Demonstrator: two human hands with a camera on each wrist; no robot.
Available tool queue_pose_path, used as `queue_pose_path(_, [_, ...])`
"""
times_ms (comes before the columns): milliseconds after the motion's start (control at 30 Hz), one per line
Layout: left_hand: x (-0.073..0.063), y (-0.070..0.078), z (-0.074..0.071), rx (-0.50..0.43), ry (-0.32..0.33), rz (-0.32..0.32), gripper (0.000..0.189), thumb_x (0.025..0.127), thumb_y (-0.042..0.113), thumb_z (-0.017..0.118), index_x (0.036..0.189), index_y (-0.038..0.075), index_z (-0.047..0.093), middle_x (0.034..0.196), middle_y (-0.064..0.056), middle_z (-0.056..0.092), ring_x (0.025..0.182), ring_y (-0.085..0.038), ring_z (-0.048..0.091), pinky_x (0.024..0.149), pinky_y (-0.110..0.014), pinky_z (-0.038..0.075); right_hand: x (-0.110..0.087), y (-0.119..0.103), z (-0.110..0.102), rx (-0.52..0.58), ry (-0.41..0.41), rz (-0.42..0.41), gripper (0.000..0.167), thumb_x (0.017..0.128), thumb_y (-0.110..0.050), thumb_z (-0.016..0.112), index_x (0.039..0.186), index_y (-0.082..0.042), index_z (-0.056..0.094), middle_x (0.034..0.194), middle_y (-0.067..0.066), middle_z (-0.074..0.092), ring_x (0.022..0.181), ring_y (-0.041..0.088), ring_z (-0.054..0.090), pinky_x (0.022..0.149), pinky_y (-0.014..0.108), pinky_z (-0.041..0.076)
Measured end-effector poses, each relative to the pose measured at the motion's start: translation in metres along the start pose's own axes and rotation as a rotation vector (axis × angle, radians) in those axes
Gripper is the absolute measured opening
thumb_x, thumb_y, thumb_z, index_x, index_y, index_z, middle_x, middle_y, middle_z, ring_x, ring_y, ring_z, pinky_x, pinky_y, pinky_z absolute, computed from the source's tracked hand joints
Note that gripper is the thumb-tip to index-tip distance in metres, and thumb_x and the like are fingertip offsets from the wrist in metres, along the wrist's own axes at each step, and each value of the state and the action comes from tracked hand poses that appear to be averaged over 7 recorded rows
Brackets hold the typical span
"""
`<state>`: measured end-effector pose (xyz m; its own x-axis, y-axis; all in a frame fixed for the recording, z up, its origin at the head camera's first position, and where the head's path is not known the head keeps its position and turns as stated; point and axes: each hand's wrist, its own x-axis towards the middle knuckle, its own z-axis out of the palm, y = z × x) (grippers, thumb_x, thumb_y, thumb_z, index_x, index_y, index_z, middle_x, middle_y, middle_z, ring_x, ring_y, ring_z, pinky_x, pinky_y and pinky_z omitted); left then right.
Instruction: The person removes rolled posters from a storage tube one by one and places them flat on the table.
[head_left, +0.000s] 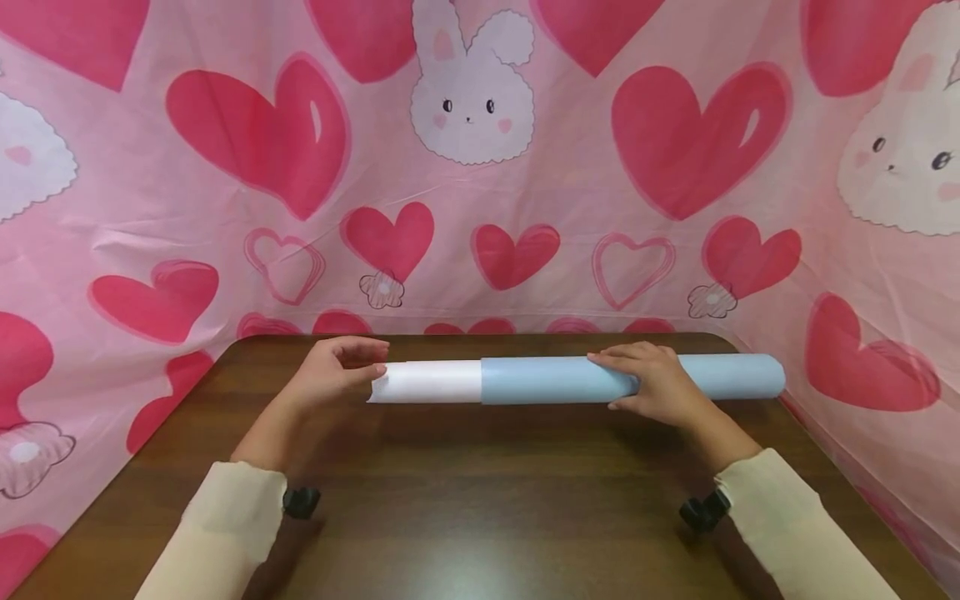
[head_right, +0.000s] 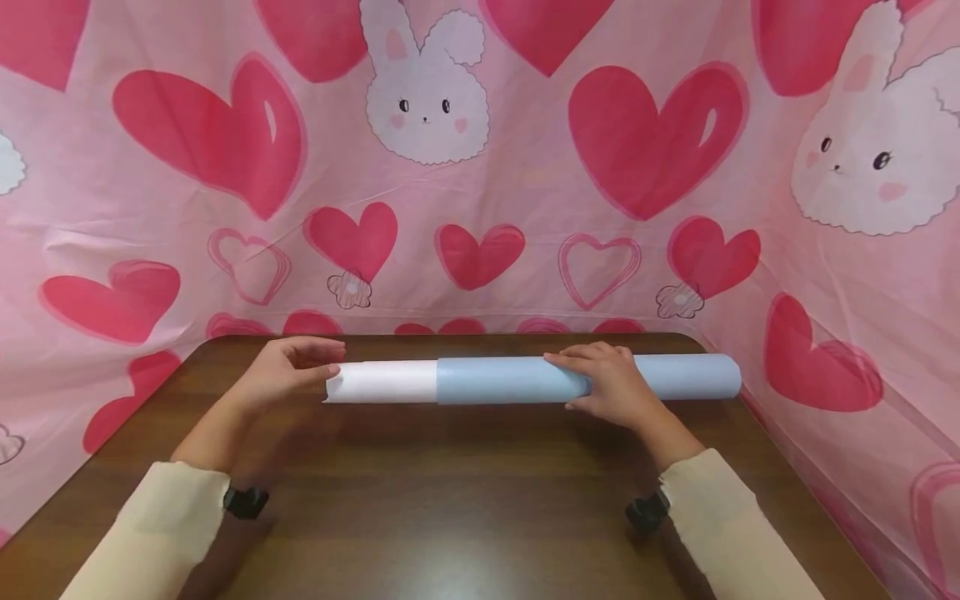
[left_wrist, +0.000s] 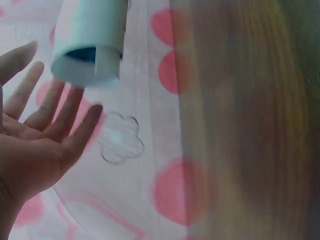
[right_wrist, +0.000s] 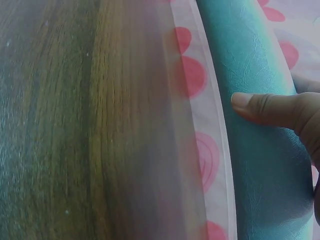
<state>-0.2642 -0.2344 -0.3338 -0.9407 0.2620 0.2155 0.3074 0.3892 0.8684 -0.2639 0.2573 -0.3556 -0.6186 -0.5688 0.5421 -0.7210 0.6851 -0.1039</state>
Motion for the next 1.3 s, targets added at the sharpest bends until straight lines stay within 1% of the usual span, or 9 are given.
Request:
queue_pose_path(100, [0.0,0.012,0.011,0.167,-0.01,0.074,0.047,0.08,0.023,0.082,0.121,0.006,0.069,0.117,-0.01,0.069,0.101,-0.026,0.063,0.078,-0.036,0.056,0.002,-0.002,-0.001,-0.014,0.001,0.001,0.084,0.05,-0.015,0.097,0.128,-0.016,0.065,0.116,0.009,0.067,0.104,0.033,0.059,0.078,0.053,0.039])
queue_pose_path(200, [0.003,0.022,0.023,0.333,-0.012,0.2,0.049,0.074,0.021,0.086,0.119,0.01,0.071,0.115,-0.006,0.069,0.105,-0.025,0.061,0.085,-0.041,0.053,0.003,-0.005,0.0,-0.02,0.007,0.003,0.084,0.051,-0.016,0.097,0.128,-0.016,0.065,0.116,0.008,0.067,0.103,0.033,0.059,0.078,0.053,0.04])
queue_pose_path(333, [0.01,0.03,0.039,0.473,-0.024,0.339,0.051,0.069,0.016,0.089,0.117,0.011,0.072,0.115,-0.006,0.068,0.11,-0.026,0.06,0.091,-0.046,0.05,0.004,-0.007,0.003,-0.017,0.009,0.001,0.084,0.051,-0.015,0.097,0.128,-0.016,0.065,0.115,0.008,0.068,0.102,0.032,0.06,0.077,0.054,0.041])
queue_pose_path(400, [0.014,0.032,0.047,0.511,-0.038,0.367,0.052,0.067,0.015,0.089,0.117,0.011,0.073,0.116,-0.006,0.067,0.111,-0.027,0.059,0.093,-0.045,0.049,0.005,-0.008,0.006,-0.014,0.007,-0.003,0.084,0.052,-0.015,0.097,0.129,-0.016,0.065,0.115,0.008,0.067,0.102,0.032,0.06,0.077,0.054,0.041])
queue_pose_path(533, [0.018,0.038,0.061,0.569,-0.09,0.37,0.055,0.067,0.018,0.09,0.119,0.012,0.072,0.118,-0.006,0.066,0.11,-0.026,0.06,0.092,-0.045,0.049,0.005,-0.01,0.011,-0.012,0.007,-0.006,0.083,0.052,-0.016,0.097,0.129,-0.016,0.065,0.115,0.007,0.068,0.102,0.032,0.06,0.077,0.055,0.042])
queue_pose_path(600, [0.019,0.042,0.067,0.595,-0.128,0.357,0.057,0.067,0.02,0.09,0.12,0.013,0.071,0.118,-0.006,0.065,0.109,-0.025,0.06,0.092,-0.045,0.049,0.006,-0.011,0.012,-0.008,0.009,-0.009,0.083,0.052,-0.016,0.097,0.129,-0.017,0.065,0.115,0.007,0.068,0.102,0.031,0.06,0.077,0.055,0.042])
queue_pose_path(800, [0.021,0.045,0.075,0.653,-0.207,0.324,0.062,0.069,0.016,0.089,0.127,0.016,0.068,0.119,-0.005,0.065,0.108,-0.025,0.06,0.092,-0.045,0.049,0.007,-0.015,0.011,-0.008,0.0,-0.017,0.083,0.054,-0.018,0.097,0.13,-0.017,0.064,0.116,0.007,0.067,0.102,0.031,0.059,0.078,0.055,0.042])
queue_pose_path(1067, [0.021,0.04,0.066,0.617,-0.257,0.327,0.061,0.07,0.017,0.088,0.127,0.018,0.067,0.117,-0.004,0.067,0.105,-0.023,0.061,0.09,-0.042,0.051,0.004,-0.011,0.012,-0.026,-0.016,-0.048,0.083,0.053,-0.019,0.097,0.13,-0.016,0.064,0.115,0.008,0.067,0.1,0.031,0.06,0.075,0.053,0.045])
queue_pose_path(1300, [0.019,0.03,0.052,0.608,-0.254,0.311,0.059,0.071,0.018,0.088,0.126,0.019,0.068,0.116,-0.003,0.067,0.105,-0.022,0.062,0.09,-0.041,0.051,-0.003,-0.006,0.008,-0.026,-0.034,-0.022,0.082,0.055,-0.021,0.096,0.13,-0.016,0.063,0.117,0.008,0.066,0.103,0.031,0.06,0.076,0.053,0.044])
